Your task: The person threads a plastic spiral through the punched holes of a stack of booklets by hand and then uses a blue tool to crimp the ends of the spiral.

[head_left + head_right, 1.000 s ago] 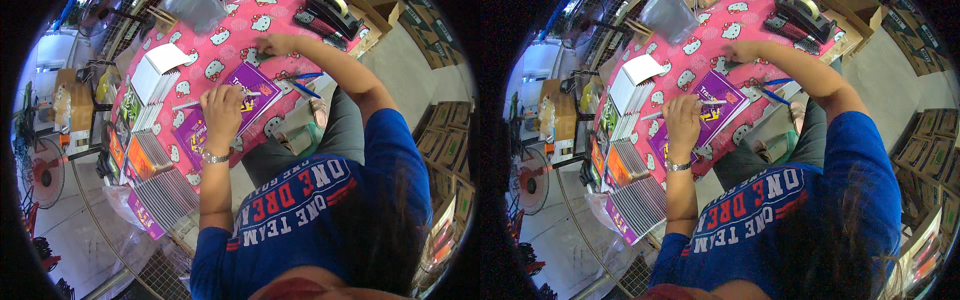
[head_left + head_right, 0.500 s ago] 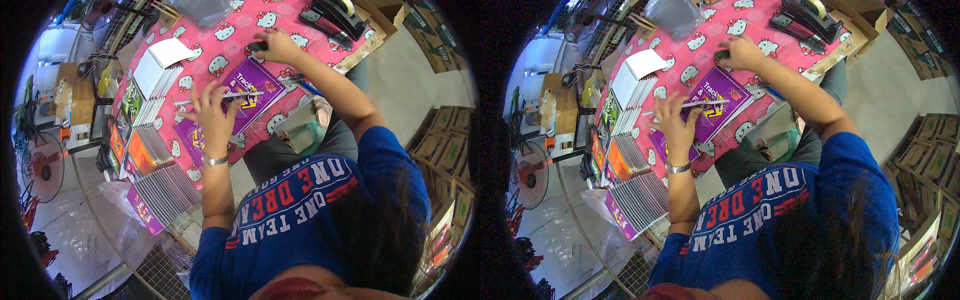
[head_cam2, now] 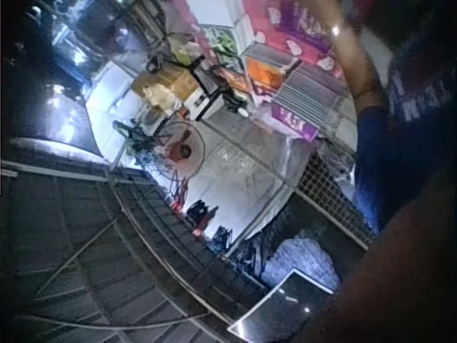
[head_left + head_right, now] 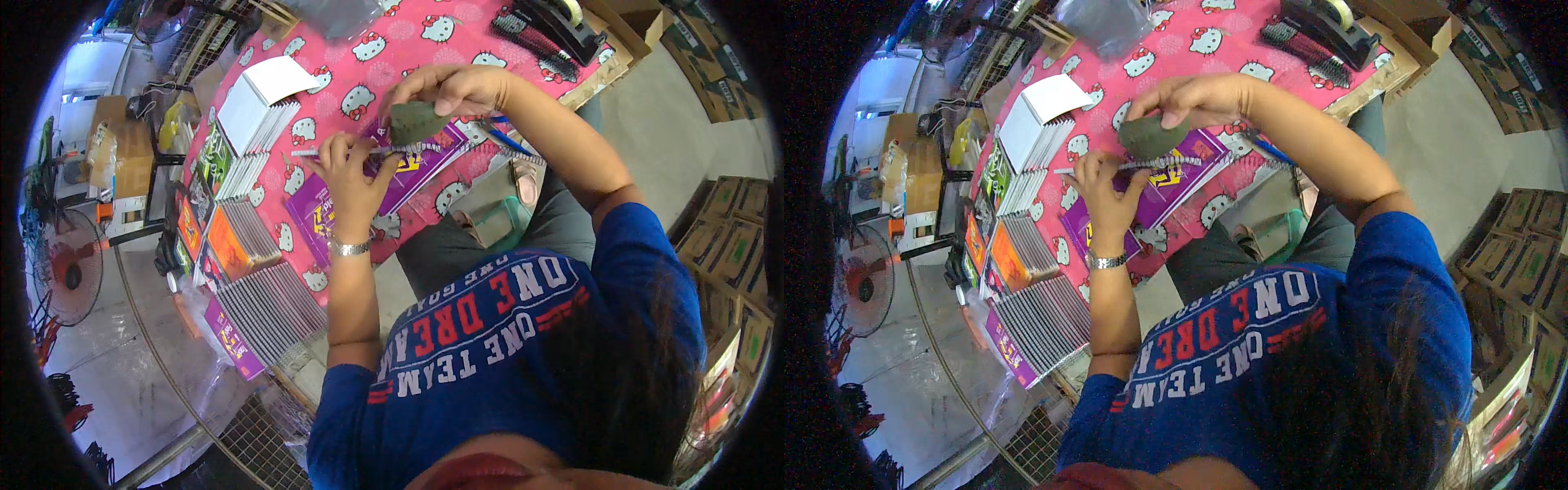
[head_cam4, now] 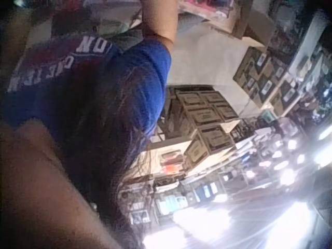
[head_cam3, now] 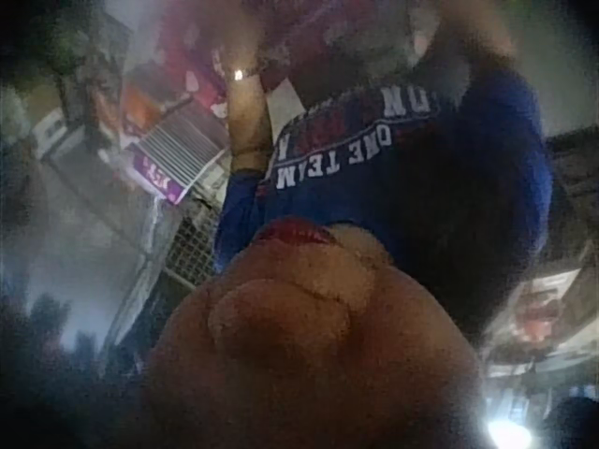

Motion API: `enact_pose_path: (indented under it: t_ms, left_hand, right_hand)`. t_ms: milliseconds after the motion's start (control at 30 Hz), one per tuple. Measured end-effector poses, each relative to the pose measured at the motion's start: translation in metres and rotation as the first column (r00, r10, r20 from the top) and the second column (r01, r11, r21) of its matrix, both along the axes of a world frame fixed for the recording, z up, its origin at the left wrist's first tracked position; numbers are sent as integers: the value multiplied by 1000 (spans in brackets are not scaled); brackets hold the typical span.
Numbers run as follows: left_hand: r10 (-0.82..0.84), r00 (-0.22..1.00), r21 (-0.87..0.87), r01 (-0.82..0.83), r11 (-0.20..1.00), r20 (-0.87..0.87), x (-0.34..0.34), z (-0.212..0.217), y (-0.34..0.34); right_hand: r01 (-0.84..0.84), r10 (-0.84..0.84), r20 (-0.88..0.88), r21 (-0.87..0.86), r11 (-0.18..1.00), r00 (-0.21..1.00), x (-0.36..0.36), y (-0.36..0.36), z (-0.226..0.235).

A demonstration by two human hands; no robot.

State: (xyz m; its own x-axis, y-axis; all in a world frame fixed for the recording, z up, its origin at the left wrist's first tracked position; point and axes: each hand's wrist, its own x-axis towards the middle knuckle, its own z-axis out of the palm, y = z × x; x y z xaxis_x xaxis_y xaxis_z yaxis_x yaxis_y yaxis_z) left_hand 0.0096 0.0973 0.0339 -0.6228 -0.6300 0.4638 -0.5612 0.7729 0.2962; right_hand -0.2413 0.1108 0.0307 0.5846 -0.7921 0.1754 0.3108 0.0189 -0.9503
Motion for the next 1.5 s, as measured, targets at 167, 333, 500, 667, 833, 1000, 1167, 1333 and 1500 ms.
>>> enact_pose_path:
  t_ms: [167, 333, 500, 667, 833, 1000, 1167, 1333, 1500]
  left_hand:
    - [2, 998, -17, -1, 1000, 57, 5, 0, 0]
    - [-8, 995, 1, 8, 1000, 95, 4, 2, 2]
    - [14, 1000, -9, -14, 1000, 11, 4, -2, 2]
    - [72, 997, 39, -72, 997, 4, -4, 4, 5]
    - [81, 997, 30, -80, 996, -13, 27, 9, -20]
    - [57, 994, 77, -50, 996, -97, 19, 9, -14]
    - [65, 988, 103, -50, 993, -142, 12, 9, -11]
    - [93, 984, 179, -65, 982, -150, 9, 7, -12]
    - [106, 957, 239, -41, 970, -269, 23, 2, -18]
  right_hand:
    - [-119, 123, -95, 46, 992, 988, 7, 0, 10]
    - [-49, 11, -403, -86, 995, 915, 8, -11, 10]
    - [-63, 54, -416, -7, 998, 908, 16, -15, 15]
    - [-120, 119, -169, 3, 993, 978, 14, -25, -4]
    - [-111, 102, 212, 33, 993, 972, 33, -24, 9]
    - [78, -85, -166, -47, 996, 982, 29, -32, 2]
    - [-47, 52, -87, 62, 997, 995, 29, -22, 10]
    - [-73, -4, -463, -149, 986, 886, 26, -39, 7]
    - [-86, 85, 11, 50, 995, 996, 33, -37, 3]
